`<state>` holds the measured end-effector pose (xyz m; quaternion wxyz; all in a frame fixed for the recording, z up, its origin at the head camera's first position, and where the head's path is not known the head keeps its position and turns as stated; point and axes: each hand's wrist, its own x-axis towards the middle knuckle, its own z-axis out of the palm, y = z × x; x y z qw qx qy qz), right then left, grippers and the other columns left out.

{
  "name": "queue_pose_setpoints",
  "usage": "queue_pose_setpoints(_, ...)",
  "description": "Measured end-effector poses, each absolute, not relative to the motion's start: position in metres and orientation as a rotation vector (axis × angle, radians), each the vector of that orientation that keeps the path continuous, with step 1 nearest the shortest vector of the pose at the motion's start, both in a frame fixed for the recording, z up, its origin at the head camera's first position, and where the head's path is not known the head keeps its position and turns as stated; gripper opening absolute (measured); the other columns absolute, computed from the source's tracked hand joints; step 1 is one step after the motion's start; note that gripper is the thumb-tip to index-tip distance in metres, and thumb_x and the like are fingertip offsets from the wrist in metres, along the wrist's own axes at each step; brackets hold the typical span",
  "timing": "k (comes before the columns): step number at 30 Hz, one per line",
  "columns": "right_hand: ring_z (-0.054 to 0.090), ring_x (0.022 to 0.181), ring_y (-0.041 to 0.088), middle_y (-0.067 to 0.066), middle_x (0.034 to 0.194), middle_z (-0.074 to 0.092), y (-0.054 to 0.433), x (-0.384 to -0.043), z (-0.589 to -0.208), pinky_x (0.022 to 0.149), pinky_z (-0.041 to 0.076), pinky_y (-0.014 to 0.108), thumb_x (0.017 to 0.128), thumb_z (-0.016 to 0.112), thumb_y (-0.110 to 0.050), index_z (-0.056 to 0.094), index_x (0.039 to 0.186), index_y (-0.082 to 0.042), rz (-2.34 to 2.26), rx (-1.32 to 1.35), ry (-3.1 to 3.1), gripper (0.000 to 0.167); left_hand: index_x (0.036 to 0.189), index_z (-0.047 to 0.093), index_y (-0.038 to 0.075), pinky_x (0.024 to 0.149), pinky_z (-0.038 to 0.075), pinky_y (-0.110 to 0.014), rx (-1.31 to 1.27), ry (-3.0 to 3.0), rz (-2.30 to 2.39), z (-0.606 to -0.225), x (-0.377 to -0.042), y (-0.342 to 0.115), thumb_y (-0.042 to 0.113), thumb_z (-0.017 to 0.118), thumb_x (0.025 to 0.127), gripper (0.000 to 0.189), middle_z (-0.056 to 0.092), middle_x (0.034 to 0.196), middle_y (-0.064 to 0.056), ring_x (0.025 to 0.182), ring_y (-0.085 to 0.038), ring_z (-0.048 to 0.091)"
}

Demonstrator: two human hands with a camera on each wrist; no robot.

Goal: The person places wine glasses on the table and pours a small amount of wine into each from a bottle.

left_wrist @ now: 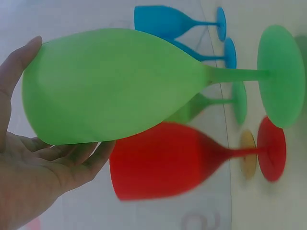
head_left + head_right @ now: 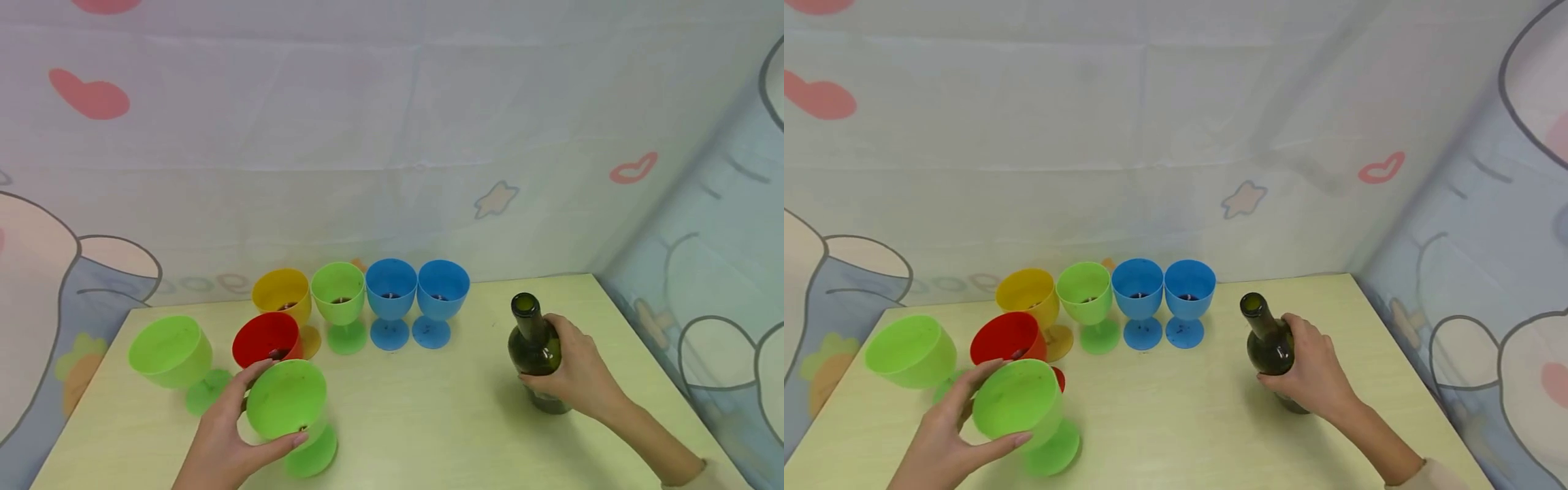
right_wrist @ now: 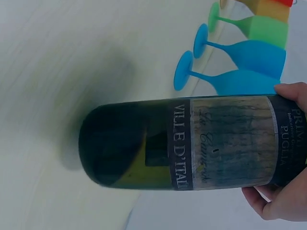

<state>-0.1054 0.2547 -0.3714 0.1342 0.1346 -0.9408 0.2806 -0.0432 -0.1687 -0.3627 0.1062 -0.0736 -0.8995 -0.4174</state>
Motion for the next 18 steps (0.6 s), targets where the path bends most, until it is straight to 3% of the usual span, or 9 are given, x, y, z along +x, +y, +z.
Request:
queue_pose_setpoints(3,0.052,0.088,0.033,0.019,0.1,0.056,0.248,-0.103,-0.372,0.073,0.035,0.047,0.055,0.085,-0.019,0.041,0.117,0.007,0.651,0.44,-2.714,0.08,0.131,0.042,0.016,0.081,0.046,-0.038,-0.244,-2.668,-1.283,-0.361,-0.048,-0.156,0.037,0.084,0.061,0.085,0.051,0.124,0.002,0.103,-0.013,0.049)
queue_pose_setpoints(10,0.054,0.088,0.035,0.021,0.097,0.056,0.237,-0.101,-0.37,0.068,0.038,0.046,0.046,0.084,-0.024,0.047,0.11,0.007,0.275,0.582,-2.638,0.08,0.13,0.041,0.013,0.07,0.046,-0.03,-0.244,-2.672,-1.414,-0.362,-0.055,-0.131,0.036,0.085,0.06,0.086,0.05,0.124,0.0,0.102,-0.017,0.048)
queue_pose_setpoints(15,0.053,0.088,0.034,0.02,0.097,0.056,0.229,-0.097,-0.365,0.067,0.04,0.046,0.045,0.085,-0.026,0.05,0.108,0.006,0.094,0.64,-2.628,0.079,0.131,0.04,0.015,0.083,0.046,-0.043,-0.208,-2.741,-1.447,-0.362,-0.059,-0.114,0.034,0.086,0.059,0.088,0.047,0.125,0.0,0.109,-0.022,0.045)
queue_pose_setpoints(18,0.052,0.084,0.034,0.019,0.095,0.055,0.223,-0.094,-0.363,0.066,0.04,0.045,0.044,0.085,-0.027,0.049,0.106,0.003,0.023,0.671,-2.61,0.078,0.131,0.039,0.016,0.086,0.044,-0.045,-0.237,-2.754,-1.445,-0.363,-0.062,-0.104,0.033,0.086,0.058,0.088,0.048,0.124,0.0,0.11,-0.022,0.045)
